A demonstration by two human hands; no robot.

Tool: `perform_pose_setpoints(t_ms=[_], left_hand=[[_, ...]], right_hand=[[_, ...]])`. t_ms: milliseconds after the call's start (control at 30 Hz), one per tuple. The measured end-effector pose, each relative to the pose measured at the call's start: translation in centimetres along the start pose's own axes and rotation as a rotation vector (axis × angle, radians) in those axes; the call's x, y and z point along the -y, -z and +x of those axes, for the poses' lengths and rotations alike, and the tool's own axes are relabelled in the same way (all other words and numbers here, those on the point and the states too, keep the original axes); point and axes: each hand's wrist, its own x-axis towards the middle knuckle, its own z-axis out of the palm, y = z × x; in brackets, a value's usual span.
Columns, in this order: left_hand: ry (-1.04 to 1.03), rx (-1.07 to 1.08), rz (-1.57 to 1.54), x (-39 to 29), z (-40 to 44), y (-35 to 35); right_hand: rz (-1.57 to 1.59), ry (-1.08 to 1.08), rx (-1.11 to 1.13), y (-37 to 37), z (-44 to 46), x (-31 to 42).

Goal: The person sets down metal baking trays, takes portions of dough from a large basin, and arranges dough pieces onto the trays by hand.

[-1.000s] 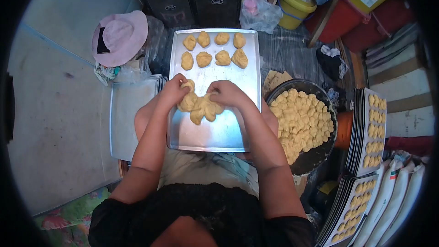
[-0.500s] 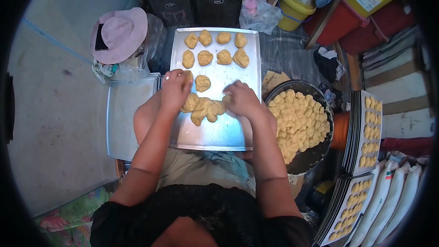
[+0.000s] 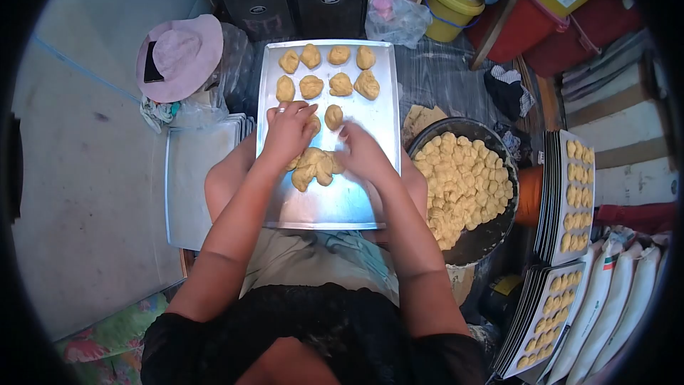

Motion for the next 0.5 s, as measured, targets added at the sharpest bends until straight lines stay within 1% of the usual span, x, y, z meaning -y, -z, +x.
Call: perform_pose_setpoints(t_ms=[33,67,167,200,233,300,400,500], left_hand=[[-0.020,0.021,-0.045,-0.4,0.4,-0.3],[-0.101,-0.059,-0.024,-0.8,0.8,-1.2],[-0.112,0.168,0.086,-1.5,2.0,-3.2],[-0.140,0.168,0.109,-1.8,2.4,-3.2],[-0.131,0.199,0.120,-1.8,2.4,-3.2],[-0.110,0.267,0.142,-2.3,2.2,-2.8],[-0.050,0.030,-0.014,-3.1,0.0,-1.2],[0.134,-0.012,-0.062,-2.4,-3.0,0.9]], right_hand=[[-0.057,0.193,0.082,0.2,-1.3,-0.6],[-0.111,0.380,0.168,0.3,-2.5,-1.1],[0.110,-0.147,0.280,1.3,-3.5,-0.4],[0.271,-0.167,0.179,1.7,-3.5,-0.8],[0.219,-0.186,0.107,2.9,-3.3,-1.4],[0.245,-0.300,-0.185,4.0,-2.5,-2.0],[0.070,-0.284,-0.295,3.5,-0.1,-2.6],[-0.255,-0.169,-0.152,2.5,0.7,-3.3]])
